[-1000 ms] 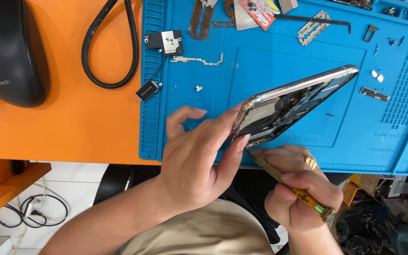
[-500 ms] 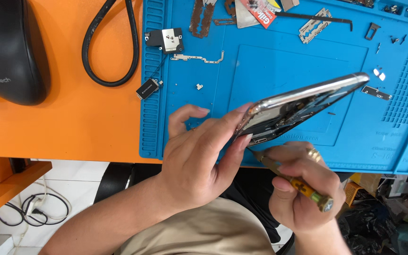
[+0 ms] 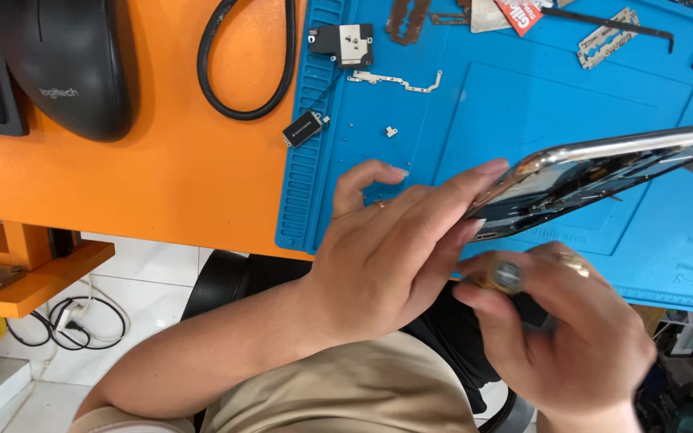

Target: The person disassembles a smartphone on a blue work mat. They use a yellow-handled screwdriver to remove screws and a metal spudger to pry open the device casing and disconnect internal components. The person carefully removes the back cover and various internal parts, placing them on the mat.

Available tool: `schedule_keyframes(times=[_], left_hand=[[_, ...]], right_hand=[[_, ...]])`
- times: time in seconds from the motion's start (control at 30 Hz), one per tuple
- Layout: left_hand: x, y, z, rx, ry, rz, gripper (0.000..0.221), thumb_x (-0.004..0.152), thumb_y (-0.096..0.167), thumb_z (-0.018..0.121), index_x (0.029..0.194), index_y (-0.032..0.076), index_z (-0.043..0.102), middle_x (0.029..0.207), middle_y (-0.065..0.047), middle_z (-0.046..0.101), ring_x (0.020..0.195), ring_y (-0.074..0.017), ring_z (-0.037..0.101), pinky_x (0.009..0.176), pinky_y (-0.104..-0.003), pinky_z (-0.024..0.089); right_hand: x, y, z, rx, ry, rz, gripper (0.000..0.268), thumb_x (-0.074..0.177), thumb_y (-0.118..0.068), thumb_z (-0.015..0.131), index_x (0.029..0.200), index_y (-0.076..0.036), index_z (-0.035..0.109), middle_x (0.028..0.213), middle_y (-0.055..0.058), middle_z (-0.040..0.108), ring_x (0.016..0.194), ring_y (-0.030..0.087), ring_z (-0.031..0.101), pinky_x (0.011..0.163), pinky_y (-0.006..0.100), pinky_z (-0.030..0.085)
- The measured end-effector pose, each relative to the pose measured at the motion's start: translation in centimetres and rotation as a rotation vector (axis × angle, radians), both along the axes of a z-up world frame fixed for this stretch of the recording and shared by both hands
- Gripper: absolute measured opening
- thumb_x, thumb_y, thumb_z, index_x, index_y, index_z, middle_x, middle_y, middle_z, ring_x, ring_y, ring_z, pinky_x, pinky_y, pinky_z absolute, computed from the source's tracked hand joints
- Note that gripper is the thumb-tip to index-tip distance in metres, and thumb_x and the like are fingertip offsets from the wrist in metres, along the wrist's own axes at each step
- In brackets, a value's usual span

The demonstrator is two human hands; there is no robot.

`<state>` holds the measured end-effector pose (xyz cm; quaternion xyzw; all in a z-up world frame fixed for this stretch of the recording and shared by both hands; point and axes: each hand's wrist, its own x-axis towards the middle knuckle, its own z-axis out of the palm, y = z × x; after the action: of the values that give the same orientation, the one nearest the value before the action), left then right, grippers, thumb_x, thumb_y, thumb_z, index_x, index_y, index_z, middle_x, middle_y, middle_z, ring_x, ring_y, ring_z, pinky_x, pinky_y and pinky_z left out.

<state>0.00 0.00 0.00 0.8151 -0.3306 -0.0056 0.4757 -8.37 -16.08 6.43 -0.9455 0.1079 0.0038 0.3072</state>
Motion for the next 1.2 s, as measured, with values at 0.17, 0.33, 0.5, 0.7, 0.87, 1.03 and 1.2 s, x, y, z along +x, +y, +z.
schedule_keyframes(times=[0.17, 0.33, 0.5, 0.7, 0.87, 1.03, 1.2], left_hand=[[-0.2, 0.0, -0.3, 0.014, 0.0, -0.004, 0.04, 0.128, 0.015, 0.065, 0.162, 0.014, 0.046, 0.117, 0.011, 0.086, 0.092, -0.0092, 0.075, 0.123, -0.038, 0.04], [0.1, 0.0, 0.0, 0.015, 0.009, -0.015, 0.038, 0.125, 0.014, 0.065, 0.16, 0.012, 0.048, 0.119, 0.008, 0.086, 0.094, -0.0102, 0.077, 0.121, -0.04, 0.04], [0.1, 0.0, -0.1, 0.019, 0.002, -0.006, 0.038, 0.125, 0.014, 0.066, 0.159, 0.013, 0.049, 0.118, 0.008, 0.085, 0.09, -0.0095, 0.075, 0.121, -0.04, 0.039], [0.2, -0.1, 0.0, 0.021, 0.006, -0.018, 0.04, 0.125, 0.013, 0.067, 0.16, 0.012, 0.048, 0.122, 0.008, 0.085, 0.092, -0.0098, 0.076, 0.121, -0.04, 0.04], [0.2, -0.1, -0.1, 0.017, -0.009, -0.01, 0.039, 0.124, 0.012, 0.068, 0.158, 0.011, 0.05, 0.122, 0.007, 0.085, 0.095, -0.0096, 0.078, 0.121, -0.041, 0.039], [0.2, -0.1, 0.0, 0.018, 0.007, -0.025, 0.04, 0.124, 0.012, 0.066, 0.159, 0.011, 0.048, 0.124, 0.006, 0.086, 0.096, -0.0093, 0.078, 0.121, -0.041, 0.039], [0.2, 0.0, 0.0, 0.019, 0.012, -0.026, 0.039, 0.124, 0.012, 0.066, 0.159, 0.012, 0.048, 0.123, 0.007, 0.085, 0.094, -0.0096, 0.077, 0.121, -0.041, 0.039]], right_hand=[[-1.1, -0.1, 1.1, 0.239, -0.139, -0.024, 0.038, 0.106, -0.018, 0.064, 0.137, -0.011, 0.045, 0.112, 0.022, 0.079, 0.097, 0.029, 0.088, 0.091, 0.038, 0.07], [-1.5, 0.2, -0.6, 0.167, -0.263, -0.152, 0.025, 0.097, -0.007, 0.071, 0.106, 0.012, 0.057, 0.107, 0.031, 0.067, 0.102, 0.044, 0.082, 0.095, 0.051, 0.077], [-1.8, -0.3, -3.2, 0.044, -0.476, -0.079, 0.028, 0.101, -0.013, 0.073, 0.105, 0.009, 0.055, 0.097, 0.028, 0.069, 0.088, 0.038, 0.079, 0.082, 0.043, 0.067], [-1.6, 0.0, -2.7, 0.029, -0.457, -0.096, 0.027, 0.102, -0.012, 0.072, 0.106, 0.009, 0.055, 0.098, 0.028, 0.068, 0.089, 0.039, 0.08, 0.082, 0.044, 0.068], [-1.5, 0.1, -2.6, 0.043, -0.411, -0.119, 0.026, 0.103, -0.011, 0.069, 0.107, 0.009, 0.054, 0.1, 0.029, 0.067, 0.092, 0.041, 0.081, 0.086, 0.046, 0.071], [-1.2, -0.1, -2.8, 0.013, -0.454, -0.062, 0.025, 0.1, -0.008, 0.072, 0.102, 0.013, 0.058, 0.096, 0.03, 0.069, 0.087, 0.041, 0.08, 0.08, 0.045, 0.067], [-0.8, 0.2, -2.0, -0.059, -0.427, -0.049, 0.026, 0.102, -0.011, 0.072, 0.101, 0.012, 0.06, 0.096, 0.03, 0.073, 0.087, 0.039, 0.079, 0.079, 0.042, 0.062]])
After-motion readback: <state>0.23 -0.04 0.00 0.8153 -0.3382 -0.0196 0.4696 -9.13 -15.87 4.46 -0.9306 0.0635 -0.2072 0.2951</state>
